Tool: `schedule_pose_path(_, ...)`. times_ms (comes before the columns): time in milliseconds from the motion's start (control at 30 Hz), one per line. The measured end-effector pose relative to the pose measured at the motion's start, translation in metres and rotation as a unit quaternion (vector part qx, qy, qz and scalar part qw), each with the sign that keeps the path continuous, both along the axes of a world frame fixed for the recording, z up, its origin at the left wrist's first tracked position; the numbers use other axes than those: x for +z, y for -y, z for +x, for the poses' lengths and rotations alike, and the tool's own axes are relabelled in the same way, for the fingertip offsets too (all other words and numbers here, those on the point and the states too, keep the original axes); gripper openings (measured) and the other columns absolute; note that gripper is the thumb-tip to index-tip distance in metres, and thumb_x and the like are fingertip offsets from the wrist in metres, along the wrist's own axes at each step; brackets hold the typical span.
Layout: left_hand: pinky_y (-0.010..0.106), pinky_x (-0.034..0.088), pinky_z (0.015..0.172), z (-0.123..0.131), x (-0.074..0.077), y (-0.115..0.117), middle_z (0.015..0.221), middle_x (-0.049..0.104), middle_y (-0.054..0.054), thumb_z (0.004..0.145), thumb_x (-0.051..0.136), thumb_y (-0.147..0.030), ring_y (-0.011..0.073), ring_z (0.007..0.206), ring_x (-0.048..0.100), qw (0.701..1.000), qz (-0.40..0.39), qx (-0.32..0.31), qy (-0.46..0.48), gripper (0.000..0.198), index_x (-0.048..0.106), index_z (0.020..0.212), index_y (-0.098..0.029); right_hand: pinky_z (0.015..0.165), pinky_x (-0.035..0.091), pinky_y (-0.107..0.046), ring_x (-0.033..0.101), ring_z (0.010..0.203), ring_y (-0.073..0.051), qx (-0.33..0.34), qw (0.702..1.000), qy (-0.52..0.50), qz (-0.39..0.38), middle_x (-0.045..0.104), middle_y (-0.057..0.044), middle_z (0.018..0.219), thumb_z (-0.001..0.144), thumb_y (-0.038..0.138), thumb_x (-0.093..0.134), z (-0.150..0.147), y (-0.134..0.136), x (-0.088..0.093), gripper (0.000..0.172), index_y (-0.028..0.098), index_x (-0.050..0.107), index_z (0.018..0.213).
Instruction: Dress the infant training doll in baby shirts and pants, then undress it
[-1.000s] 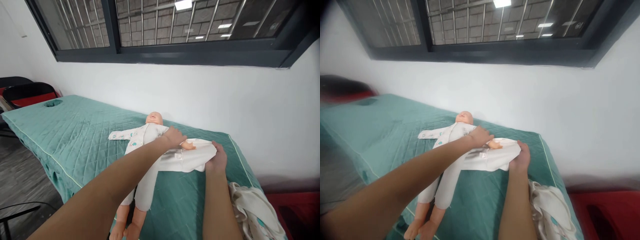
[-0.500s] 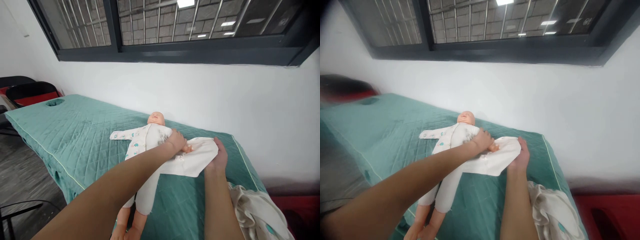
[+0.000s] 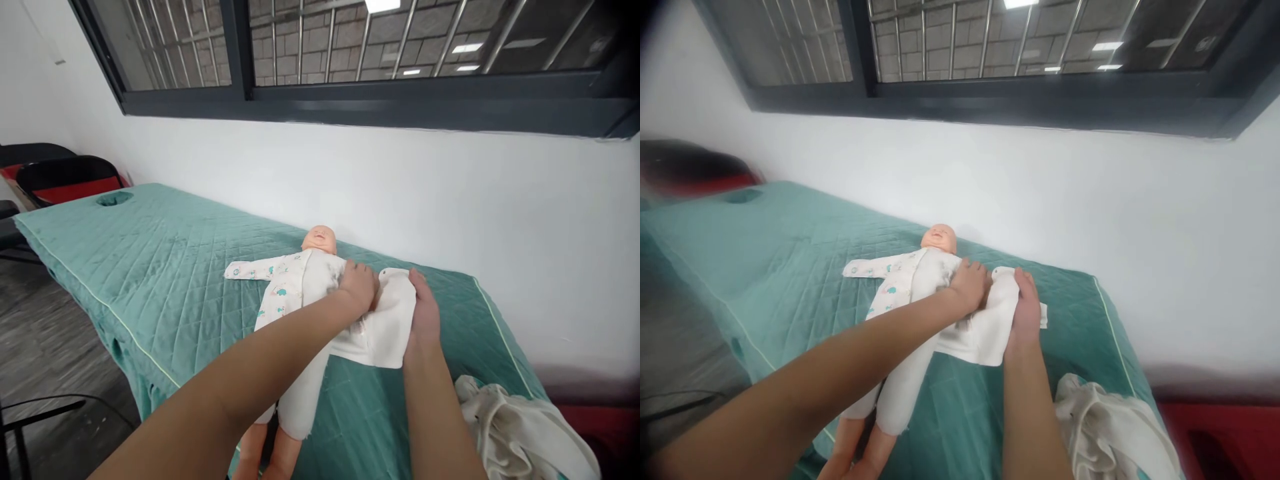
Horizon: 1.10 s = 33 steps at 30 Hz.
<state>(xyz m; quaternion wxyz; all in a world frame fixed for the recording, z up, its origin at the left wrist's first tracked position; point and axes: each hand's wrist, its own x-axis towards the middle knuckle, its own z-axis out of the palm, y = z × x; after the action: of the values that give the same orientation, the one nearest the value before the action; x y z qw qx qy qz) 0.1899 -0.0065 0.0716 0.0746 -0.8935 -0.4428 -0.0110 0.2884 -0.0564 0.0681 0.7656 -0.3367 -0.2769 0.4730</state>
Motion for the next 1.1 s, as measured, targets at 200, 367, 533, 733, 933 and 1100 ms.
schedule_pose_path(200,0.047,0.035,0.104,-0.020,0.019,-0.012,0.123,0.064,0.015,0.079,0.065,-0.033,0.0309,0.117,0.054,0.996,-0.080,-0.014,0.038,0.047,0.060,0.121,-0.012,0.061,0.054,-0.027,0.057,0.058,-0.012,0.017,0.998,0.041,-0.049,0.052,0.008,0.062,0.070,0.038,0.078,-0.030,0.009,0.016,0.032,0.023,0.050,0.073)
schedule_pose_path(367,0.033,0.048,0.085,-0.039,0.043,-0.028,0.112,0.071,0.005,0.088,0.051,-0.032,0.0217,0.099,0.065,0.982,-0.158,-0.063,0.086,0.027,0.065,0.108,-0.022,0.067,0.055,-0.030,0.065,0.073,-0.017,0.078,0.991,0.090,-0.063,0.064,0.003,0.077,0.068,0.037,0.080,-0.048,0.017,0.023,0.032,0.023,0.060,0.090)
schedule_pose_path(533,0.028,0.048,0.074,-0.064,0.056,-0.049,0.101,0.071,0.006,0.084,0.048,-0.017,0.0194,0.088,0.066,0.985,-0.104,-0.022,0.140,0.026,0.066,0.102,-0.020,0.069,0.055,-0.030,0.067,0.085,-0.019,0.133,0.973,0.179,-0.056,0.067,-0.001,0.108,0.073,0.034,0.078,-0.057,0.022,0.022,0.037,0.027,0.062,0.105)
schedule_pose_path(733,0.029,0.046,0.086,-0.100,0.053,-0.059,0.107,0.068,0.009,0.084,0.049,-0.011,0.0213,0.107,0.059,0.986,-0.050,0.005,0.161,0.025,0.068,0.098,-0.018,0.075,0.052,-0.030,0.063,0.092,-0.017,0.217,0.905,0.359,-0.075,0.061,-0.004,0.126,0.080,0.033,0.073,-0.064,0.028,0.022,0.041,0.031,0.064,0.120)
schedule_pose_path(933,0.031,0.048,0.085,-0.126,0.036,-0.052,0.113,0.064,0.006,0.086,0.043,-0.006,0.0208,0.108,0.055,0.962,-0.018,0.034,0.272,0.027,0.064,0.096,-0.021,0.065,0.052,-0.032,0.064,0.077,-0.017,0.220,0.875,0.426,-0.064,0.071,-0.006,0.108,0.088,0.043,0.063,-0.065,0.029,0.025,0.030,0.026,0.068,0.113)
schedule_pose_path(1100,0.034,0.046,0.097,-0.155,0.009,-0.016,0.111,0.064,0.004,0.091,0.042,-0.011,0.0190,0.109,0.055,0.893,0.012,0.058,0.445,0.022,0.059,0.100,-0.021,0.111,0.039,-0.051,0.050,0.130,-0.026,0.061,0.826,0.560,0.017,0.057,-0.004,0.140,0.089,0.041,0.063,-0.075,0.019,0.006,0.039,0.031,0.062,0.126)
